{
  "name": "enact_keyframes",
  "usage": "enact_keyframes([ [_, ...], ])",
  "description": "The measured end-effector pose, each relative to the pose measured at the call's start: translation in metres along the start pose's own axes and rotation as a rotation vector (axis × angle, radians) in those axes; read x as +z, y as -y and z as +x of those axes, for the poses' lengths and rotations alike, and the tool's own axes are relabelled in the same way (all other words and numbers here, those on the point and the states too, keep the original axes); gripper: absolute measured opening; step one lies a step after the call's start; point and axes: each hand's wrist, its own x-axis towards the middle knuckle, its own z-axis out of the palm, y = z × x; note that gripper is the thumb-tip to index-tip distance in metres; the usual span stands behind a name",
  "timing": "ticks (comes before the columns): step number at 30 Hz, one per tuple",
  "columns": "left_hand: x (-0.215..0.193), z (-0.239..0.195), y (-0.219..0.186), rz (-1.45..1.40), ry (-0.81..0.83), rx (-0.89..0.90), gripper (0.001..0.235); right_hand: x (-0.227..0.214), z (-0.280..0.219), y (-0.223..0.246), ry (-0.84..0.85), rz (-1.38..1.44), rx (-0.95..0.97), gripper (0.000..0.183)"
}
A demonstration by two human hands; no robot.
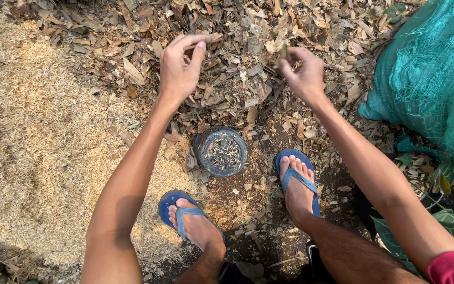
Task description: The person repots a small plant by removing it from its original pot, placing it into a new pot, and filling the pot with soil and wood chips. The person handles the plant and soil by hand.
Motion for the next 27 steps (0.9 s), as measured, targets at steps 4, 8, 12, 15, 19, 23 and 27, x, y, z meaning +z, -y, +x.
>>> enact_keyframes([
  [4, 0.014, 0.002, -0.018, -0.074, 0.132, -0.088, 0.013, -0.025, -0.009, 0.003, -0.101, 0.010, -0.109, 0.023],
  [8, 0.038, 0.009, -0.041, -0.082, 0.307, -0.181, 0.013, -0.040, -0.010, 0.014, -0.041, -0.156, -0.191, 0.056],
  [12, 0.057, 0.014, -0.062, -0.107, 0.402, -0.138, 0.018, -0.040, -0.011, 0.029, 0.003, -0.292, -0.214, 0.050],
  [15, 0.065, 0.014, -0.068, -0.047, 0.460, -0.144, 0.016, -0.036, -0.016, 0.035, 0.028, -0.263, -0.142, 0.054],
  [19, 0.064, 0.015, -0.066, 0.003, 0.521, -0.264, 0.018, -0.038, -0.019, 0.039, -0.086, -0.468, -0.495, 0.066],
  [23, 0.065, 0.012, -0.061, -0.021, 0.493, -0.195, 0.018, -0.046, -0.022, 0.035, 0.098, -0.273, -0.075, 0.048],
  [27, 0.072, 0.008, -0.059, -0.085, 0.503, -0.140, 0.016, -0.043, -0.019, 0.035, 0.133, -0.226, -0.042, 0.032],
])
